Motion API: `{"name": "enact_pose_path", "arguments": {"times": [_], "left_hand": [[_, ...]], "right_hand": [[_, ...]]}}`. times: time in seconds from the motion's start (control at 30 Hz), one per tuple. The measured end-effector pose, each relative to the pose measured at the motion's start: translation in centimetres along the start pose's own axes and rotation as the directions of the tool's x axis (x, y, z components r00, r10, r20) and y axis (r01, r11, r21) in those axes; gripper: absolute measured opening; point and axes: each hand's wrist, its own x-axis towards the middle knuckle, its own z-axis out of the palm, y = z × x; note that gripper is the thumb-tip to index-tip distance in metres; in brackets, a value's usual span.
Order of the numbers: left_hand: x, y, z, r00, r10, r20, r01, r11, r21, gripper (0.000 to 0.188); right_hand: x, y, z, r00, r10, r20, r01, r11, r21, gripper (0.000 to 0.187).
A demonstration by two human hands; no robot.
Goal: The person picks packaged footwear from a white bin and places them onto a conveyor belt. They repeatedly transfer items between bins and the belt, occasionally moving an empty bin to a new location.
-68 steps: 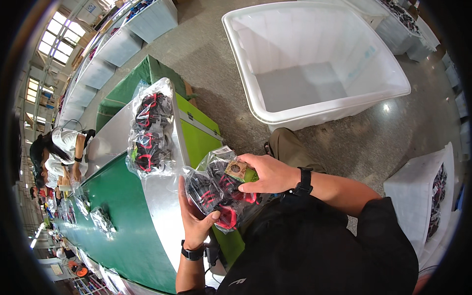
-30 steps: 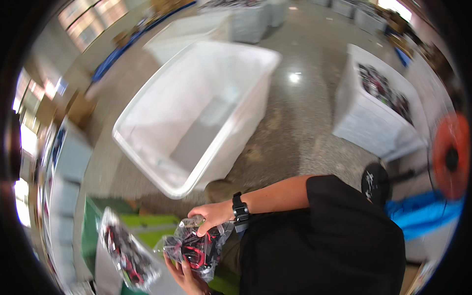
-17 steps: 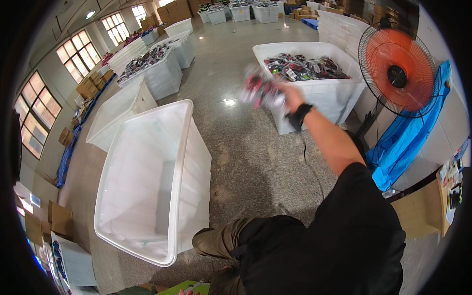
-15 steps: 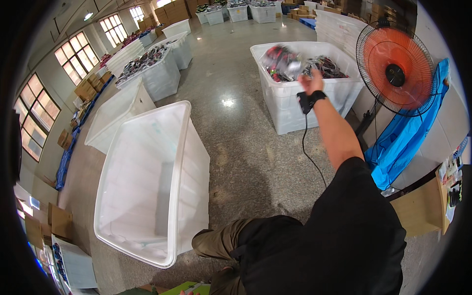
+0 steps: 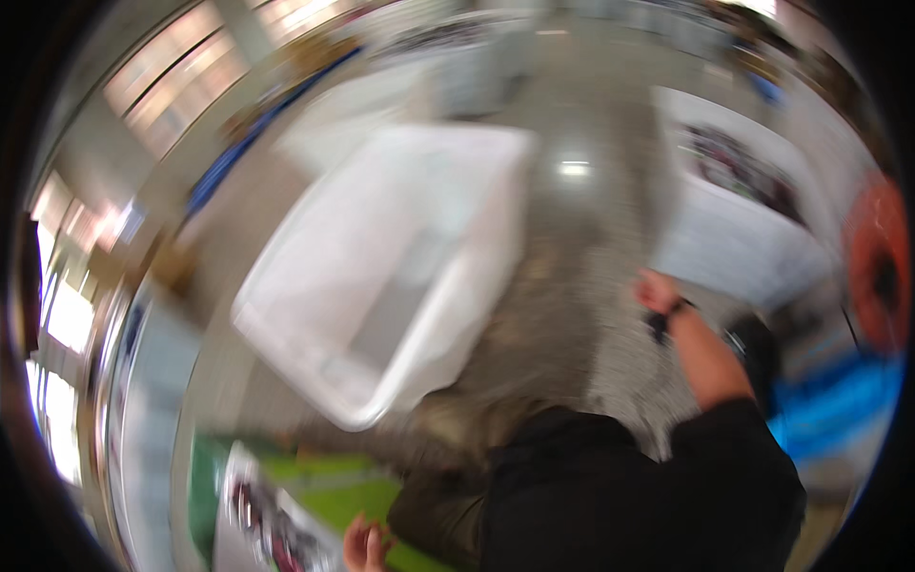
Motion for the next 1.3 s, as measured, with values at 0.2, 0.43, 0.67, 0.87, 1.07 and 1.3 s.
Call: {"name": "enact_pose_path", "arguments": {"times": [0.2,0.43,0.67,0.87,1.07,1.3], "left_hand": [[-4.3,-1.8,-4.6,0.959,0.101,-0.264,-0.082,0.993,0.082,0.046],[-15.9,-6.7,-23.1,0.696,0.046,-0.716,0.032,0.995,0.095,0.042],[-25.2,-18.3,-39.6,0.04,-0.063,-0.997,0.361,0.931,-0.045,0.052],[-28.5,-24.9,-47.3,-0.171,0.131,-0.976,0.697,0.716,-0.026,0.055],[-28.0,-27.9,-50.3,-0.126,0.159,-0.979,0.752,0.659,0.01,0.065],[-26.0,-27.9,-45.6,-0.038,0.15,-0.988,0.834,0.549,0.052,0.068]], "right_hand": [[3.8,6.6,10.4,0.848,0.255,0.465,0.038,0.845,-0.533,0.028],[2.7,11.9,25.7,0.828,0.483,0.284,0.186,0.241,-0.952,0.069],[-0.6,14.9,34.4,0.764,0.547,0.341,0.424,-0.028,-0.905,0.06],[-6.2,16.6,34.9,0.792,0.533,0.296,0.427,-0.137,-0.894,0.073],[-12.9,16.4,34.7,0.828,0.47,0.305,0.467,-0.278,-0.839,0.067],[-11.7,17.1,33.4,0.819,0.484,0.308,0.457,-0.225,-0.861,0.066]]}}
